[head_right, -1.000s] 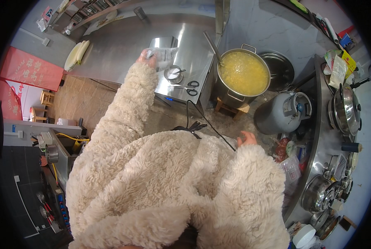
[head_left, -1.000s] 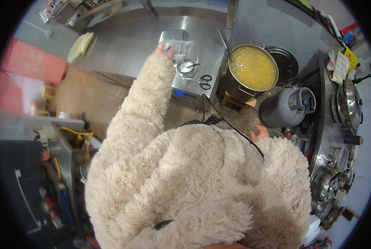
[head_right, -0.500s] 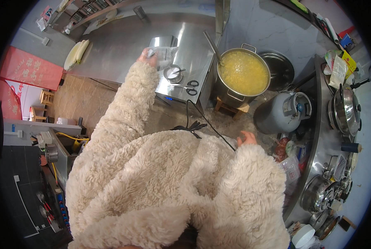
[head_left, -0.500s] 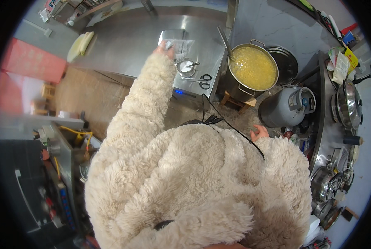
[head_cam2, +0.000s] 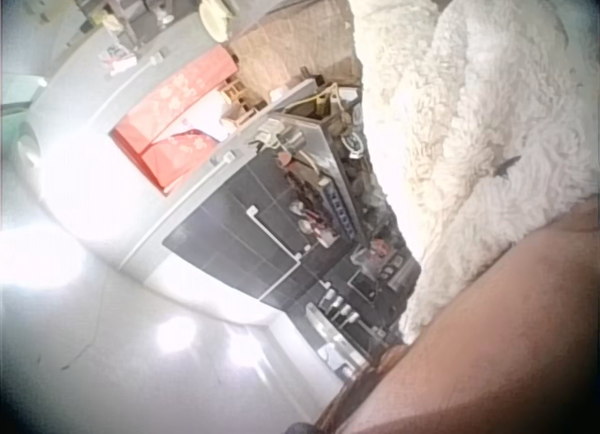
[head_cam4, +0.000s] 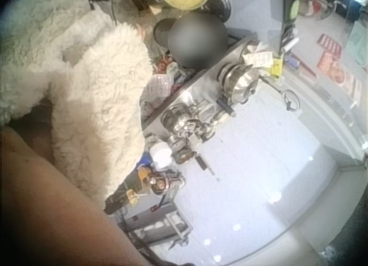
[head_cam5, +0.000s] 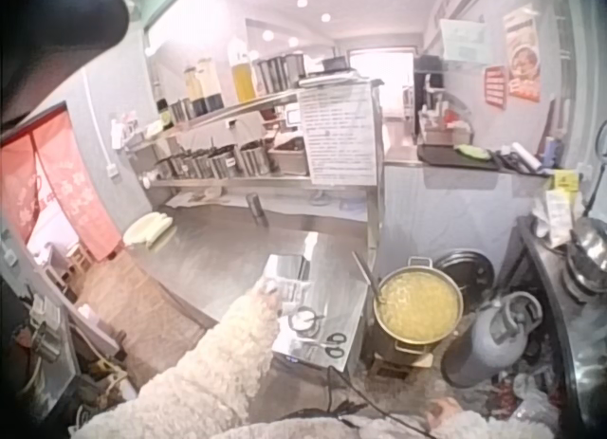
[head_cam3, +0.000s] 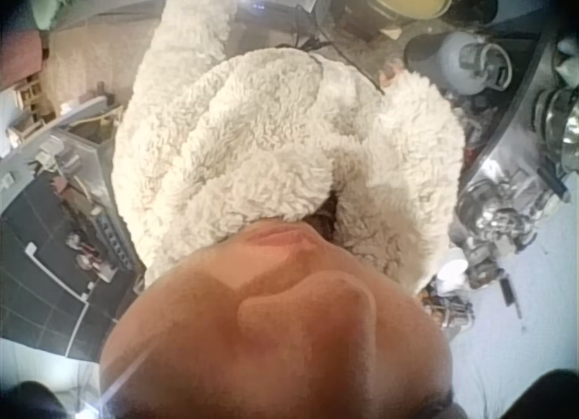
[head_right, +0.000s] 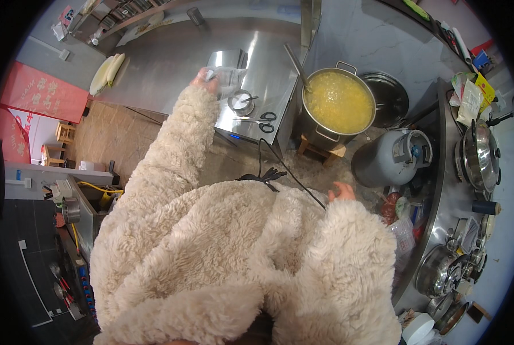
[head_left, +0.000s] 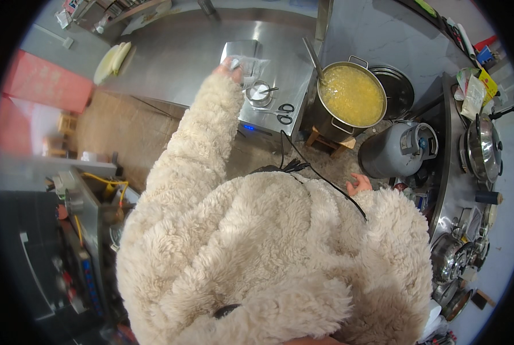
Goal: The person handles multiple ingredient packets and containers in a commercial kitchen, opening and pouring contents into a pot. They move between the countertop and a refrigerated display, retrieving and placing items while organizing the workspace.
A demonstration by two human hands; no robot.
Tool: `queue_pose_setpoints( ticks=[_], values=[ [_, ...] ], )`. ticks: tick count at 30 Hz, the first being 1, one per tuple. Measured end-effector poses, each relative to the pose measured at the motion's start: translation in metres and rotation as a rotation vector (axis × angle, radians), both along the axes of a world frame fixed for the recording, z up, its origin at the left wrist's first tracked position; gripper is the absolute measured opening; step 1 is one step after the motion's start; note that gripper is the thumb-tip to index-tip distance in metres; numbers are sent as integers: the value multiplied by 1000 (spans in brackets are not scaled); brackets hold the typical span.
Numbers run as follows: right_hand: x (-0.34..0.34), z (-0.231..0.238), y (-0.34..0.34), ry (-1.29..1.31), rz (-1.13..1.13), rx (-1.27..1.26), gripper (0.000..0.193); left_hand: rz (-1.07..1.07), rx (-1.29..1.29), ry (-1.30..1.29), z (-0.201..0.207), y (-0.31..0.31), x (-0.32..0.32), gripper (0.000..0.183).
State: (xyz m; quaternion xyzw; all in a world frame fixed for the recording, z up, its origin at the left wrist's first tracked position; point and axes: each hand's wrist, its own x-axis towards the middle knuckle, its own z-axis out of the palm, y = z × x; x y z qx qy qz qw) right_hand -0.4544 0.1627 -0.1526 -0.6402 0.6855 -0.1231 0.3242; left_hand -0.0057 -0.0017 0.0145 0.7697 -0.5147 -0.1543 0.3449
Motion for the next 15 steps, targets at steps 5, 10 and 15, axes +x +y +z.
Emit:
queue_pose_setpoints(
  ticks=[5, 10, 15],
  values=[
    [0, -8, 1, -6, 3, -47, 44, -13, -22, 20, -2, 1, 1, 31],
    [-1, -12, 1, -11, 14, -49, 44, -38, -11, -40, -7, 4, 1, 31],
    [-1, -11, 2, -21, 12, -38, 45, -30, 39, -95, -17, 11, -1, 31]
  ],
)
